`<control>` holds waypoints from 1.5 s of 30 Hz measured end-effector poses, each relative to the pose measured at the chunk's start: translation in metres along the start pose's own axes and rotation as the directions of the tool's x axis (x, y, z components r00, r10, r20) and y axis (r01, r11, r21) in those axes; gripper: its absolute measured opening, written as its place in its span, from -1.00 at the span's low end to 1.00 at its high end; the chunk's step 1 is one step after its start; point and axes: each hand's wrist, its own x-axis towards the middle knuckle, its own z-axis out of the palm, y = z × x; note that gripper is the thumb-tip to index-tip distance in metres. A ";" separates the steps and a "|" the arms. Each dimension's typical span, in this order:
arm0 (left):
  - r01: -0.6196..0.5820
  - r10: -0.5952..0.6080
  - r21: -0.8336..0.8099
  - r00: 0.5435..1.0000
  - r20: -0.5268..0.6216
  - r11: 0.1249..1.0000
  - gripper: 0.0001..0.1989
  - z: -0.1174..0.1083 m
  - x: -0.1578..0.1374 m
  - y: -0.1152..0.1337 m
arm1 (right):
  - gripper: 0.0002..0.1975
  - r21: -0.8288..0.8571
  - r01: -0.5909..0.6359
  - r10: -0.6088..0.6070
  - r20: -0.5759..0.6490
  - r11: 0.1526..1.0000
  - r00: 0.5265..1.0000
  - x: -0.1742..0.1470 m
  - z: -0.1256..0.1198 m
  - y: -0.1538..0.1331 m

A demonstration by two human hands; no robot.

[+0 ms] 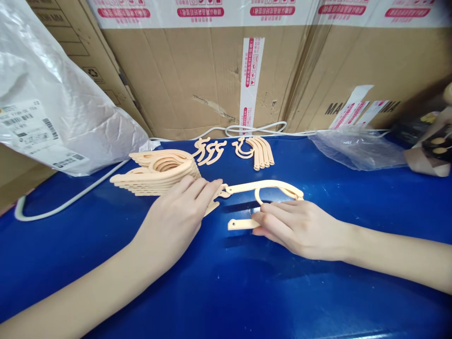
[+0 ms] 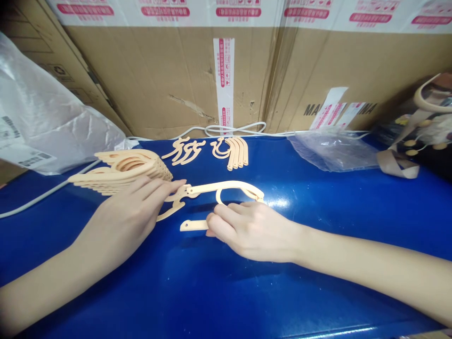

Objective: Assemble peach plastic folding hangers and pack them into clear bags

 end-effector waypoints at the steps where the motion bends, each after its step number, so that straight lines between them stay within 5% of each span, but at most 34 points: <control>1: 0.025 -0.025 0.019 1.000 -0.009 1.000 -0.61 -0.001 0.001 0.000 | -0.65 -0.004 -0.003 0.003 0.004 1.000 1.000 0.000 0.000 0.000; 8: 0.175 -0.173 -0.054 0.983 0.055 0.983 -0.66 -0.012 0.003 0.012 | -0.72 0.010 -0.108 0.108 0.017 0.994 0.994 -0.006 0.003 0.001; 16: 0.055 -0.023 -0.322 0.994 0.103 0.945 -0.65 -0.002 -0.001 0.013 | -0.75 -0.003 -0.140 0.139 -0.050 0.990 0.989 -0.006 0.001 0.002; 24: 0.087 0.000 -0.441 0.981 0.192 0.893 -0.71 -0.001 -0.003 0.016 | -0.72 -0.079 -0.129 0.120 -0.113 0.988 0.986 -0.006 -0.001 0.001; 37: 0.142 -0.072 -0.294 0.969 0.236 0.945 -0.55 -0.004 -0.001 0.021 | -0.73 -0.077 -0.115 0.106 -0.108 0.990 0.989 -0.006 0.001 0.004; 45: -0.057 0.058 -0.039 0.998 0.037 0.998 -0.51 0.000 -0.001 0.020 | -0.71 -0.054 -0.113 0.107 -0.102 0.992 0.989 -0.006 0.003 0.003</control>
